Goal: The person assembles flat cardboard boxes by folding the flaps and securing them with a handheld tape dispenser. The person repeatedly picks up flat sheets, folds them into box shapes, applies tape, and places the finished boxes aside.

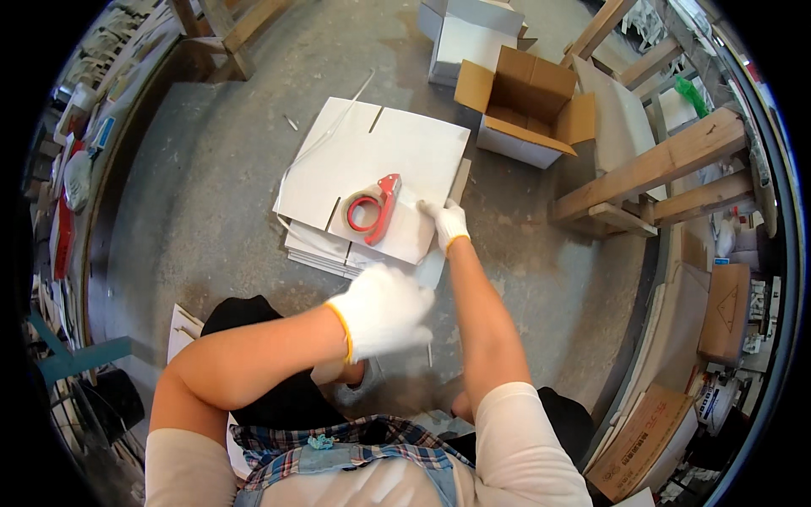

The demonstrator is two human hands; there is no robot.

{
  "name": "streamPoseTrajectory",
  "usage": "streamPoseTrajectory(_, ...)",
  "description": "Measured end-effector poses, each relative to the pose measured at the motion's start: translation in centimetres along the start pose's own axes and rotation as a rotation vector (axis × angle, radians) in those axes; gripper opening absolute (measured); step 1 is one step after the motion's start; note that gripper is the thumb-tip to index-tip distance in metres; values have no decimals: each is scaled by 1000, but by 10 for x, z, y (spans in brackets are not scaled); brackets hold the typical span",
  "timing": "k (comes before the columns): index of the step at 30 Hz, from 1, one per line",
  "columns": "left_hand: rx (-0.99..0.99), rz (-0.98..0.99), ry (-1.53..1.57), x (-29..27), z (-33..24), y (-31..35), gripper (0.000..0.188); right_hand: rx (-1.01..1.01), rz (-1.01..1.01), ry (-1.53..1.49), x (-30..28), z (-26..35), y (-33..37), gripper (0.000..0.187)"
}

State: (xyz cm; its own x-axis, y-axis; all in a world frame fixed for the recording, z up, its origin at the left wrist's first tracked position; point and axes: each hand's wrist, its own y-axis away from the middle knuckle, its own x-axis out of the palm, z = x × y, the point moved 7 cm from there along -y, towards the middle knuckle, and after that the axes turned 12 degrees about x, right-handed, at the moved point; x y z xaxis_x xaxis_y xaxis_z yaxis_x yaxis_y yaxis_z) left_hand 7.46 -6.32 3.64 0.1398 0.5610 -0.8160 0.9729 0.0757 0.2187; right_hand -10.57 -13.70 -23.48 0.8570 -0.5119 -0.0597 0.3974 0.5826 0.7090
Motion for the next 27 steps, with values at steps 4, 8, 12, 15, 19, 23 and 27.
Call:
streamPoseTrajectory(4, -441, -128, -269, 13, 80, -1, 54, -10, 240, -218, 15, 34, 57, 43)
streamPoseTrajectory(8, -528, -355, -132, 31, 134, -7, 51, -39, 219, -311, -3, 52, 87, 38)
streamPoseTrajectory(12, -426, -530, 19, 38, 160, -7, 32, -112, 213, -318, -11, 62, 117, 35)
streamPoseTrajectory(15, -456, -493, -107, 27, 159, -2, 29, -216, 120, -246, -55, 91, 147, 33)
streamPoseTrajectory(19, -614, -441, -86, 61, 204, 32, 37, -377, -51, 175, -104, 160, 229, 43)
streamPoseTrajectory(23, -724, -317, -29, 87, 233, 45, 37, -482, -155, 423, -147, 203, 308, 43)
streamPoseTrajectory(27, -726, -267, -18, 73, 220, 38, 36, -502, -251, 395, -188, 194, 358, 44)
